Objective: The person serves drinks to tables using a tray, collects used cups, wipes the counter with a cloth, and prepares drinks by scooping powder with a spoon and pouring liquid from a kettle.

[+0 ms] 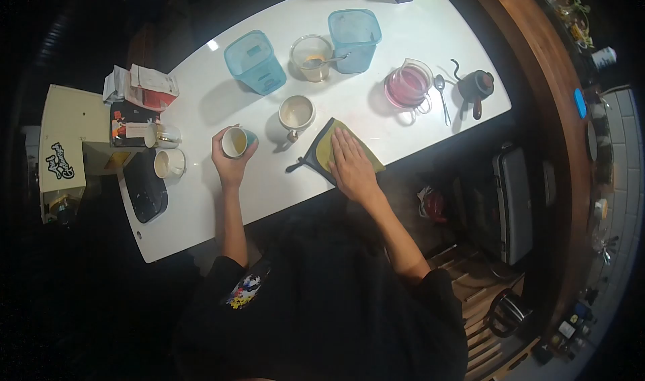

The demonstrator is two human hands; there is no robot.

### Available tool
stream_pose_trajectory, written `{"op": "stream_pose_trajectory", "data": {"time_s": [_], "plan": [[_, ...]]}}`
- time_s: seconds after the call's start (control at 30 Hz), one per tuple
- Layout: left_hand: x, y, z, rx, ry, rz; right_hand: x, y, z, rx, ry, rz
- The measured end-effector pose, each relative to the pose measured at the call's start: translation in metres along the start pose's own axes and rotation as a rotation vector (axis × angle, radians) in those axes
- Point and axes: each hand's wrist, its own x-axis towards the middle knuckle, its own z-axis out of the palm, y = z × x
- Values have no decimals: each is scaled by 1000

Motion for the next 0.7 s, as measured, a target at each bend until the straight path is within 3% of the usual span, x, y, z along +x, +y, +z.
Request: {"op": "stream_pose_trajectory", "data": {"time_s": [0.33,0.6,0.7], "plan": [[3,7,0,40,-45,-38,82,45,-1,270,-37,-216],[5,18,-11,205,-123,1,57,29,-1,240,25,-200],[10,55,-5,278,-107,0,32,22,-3,212,7,-169]]}}
